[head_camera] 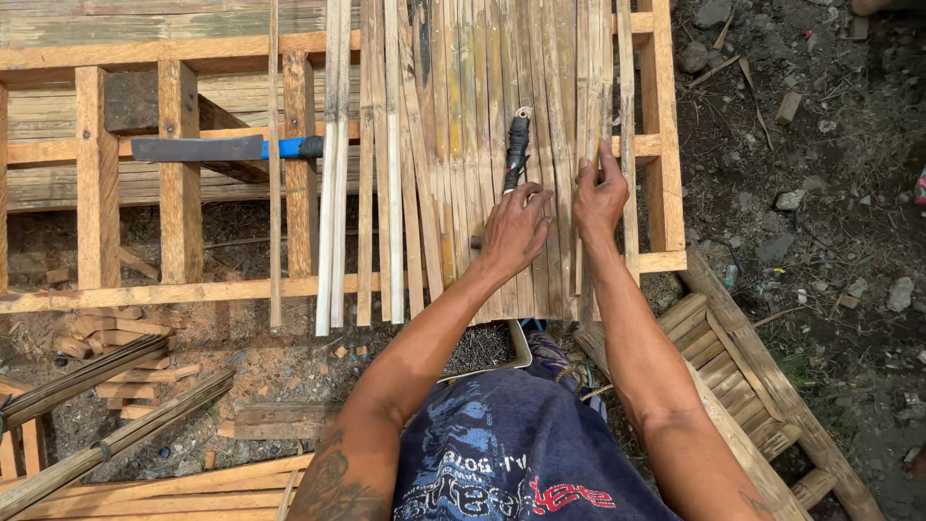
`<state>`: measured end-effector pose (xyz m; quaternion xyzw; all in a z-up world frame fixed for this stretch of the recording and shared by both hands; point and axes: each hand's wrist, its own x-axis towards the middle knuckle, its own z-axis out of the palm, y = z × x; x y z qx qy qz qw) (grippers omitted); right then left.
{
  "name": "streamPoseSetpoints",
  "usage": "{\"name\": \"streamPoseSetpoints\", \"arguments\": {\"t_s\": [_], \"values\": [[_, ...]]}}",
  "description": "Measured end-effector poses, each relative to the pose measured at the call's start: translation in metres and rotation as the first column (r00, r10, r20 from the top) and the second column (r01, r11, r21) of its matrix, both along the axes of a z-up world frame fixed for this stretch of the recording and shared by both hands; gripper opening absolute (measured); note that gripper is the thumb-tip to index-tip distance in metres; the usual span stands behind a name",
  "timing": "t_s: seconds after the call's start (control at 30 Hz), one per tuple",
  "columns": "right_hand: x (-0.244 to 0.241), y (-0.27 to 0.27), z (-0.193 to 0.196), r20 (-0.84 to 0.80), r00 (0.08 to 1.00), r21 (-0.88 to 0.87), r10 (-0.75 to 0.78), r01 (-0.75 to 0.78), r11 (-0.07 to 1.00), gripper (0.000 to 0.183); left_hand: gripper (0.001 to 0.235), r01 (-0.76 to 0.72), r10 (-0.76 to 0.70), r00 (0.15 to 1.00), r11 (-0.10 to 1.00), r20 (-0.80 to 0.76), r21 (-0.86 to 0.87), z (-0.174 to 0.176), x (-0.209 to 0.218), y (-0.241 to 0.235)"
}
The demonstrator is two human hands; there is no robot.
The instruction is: The person assembles a wooden pallet-like structure by placing thin wooden slats onto a frame and securing them with nails. They use a hammer to drive nails and a hand saw to trim slats to length. The work is performed outdoors on a dirt ground with scattered wood pieces.
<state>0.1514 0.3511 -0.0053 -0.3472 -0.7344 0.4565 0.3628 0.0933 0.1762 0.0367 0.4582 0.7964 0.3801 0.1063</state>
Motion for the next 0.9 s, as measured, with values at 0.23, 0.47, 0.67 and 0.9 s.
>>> {"name": "streamPoseSetpoints", "arguments": {"t_s": [0.23,0.47,0.67,0.9], "values": [[0.021,0.105,-0.005,0.312,0.947,0.055,-0.074,0.06,0.997,0.042,0.051,0.113,-0.112,0.993,0.993,0.033,-0.03,-0.006,0.07,0.09],[0.031,0.15,-0.027,0.311,0.948,0.095,-0.061,0.033,0.995,0.044,0.048,0.07,-0.055,0.987,0.993,0.149,-0.095,-0.018,0.089,0.101],[0.029,0.177,-0.047,0.419,0.908,0.082,0.019,-0.058,0.995,0.046,0.04,0.017,0.003,0.988,0.992,0.155,-0.128,-0.011,0.085,0.102],[0.039,0.16,-0.034,0.619,0.776,0.066,0.124,-0.209,0.976,0.049,0.033,-0.072,0.098,0.96,0.991,0.261,-0.109,-0.012,0.083,0.094]]}}
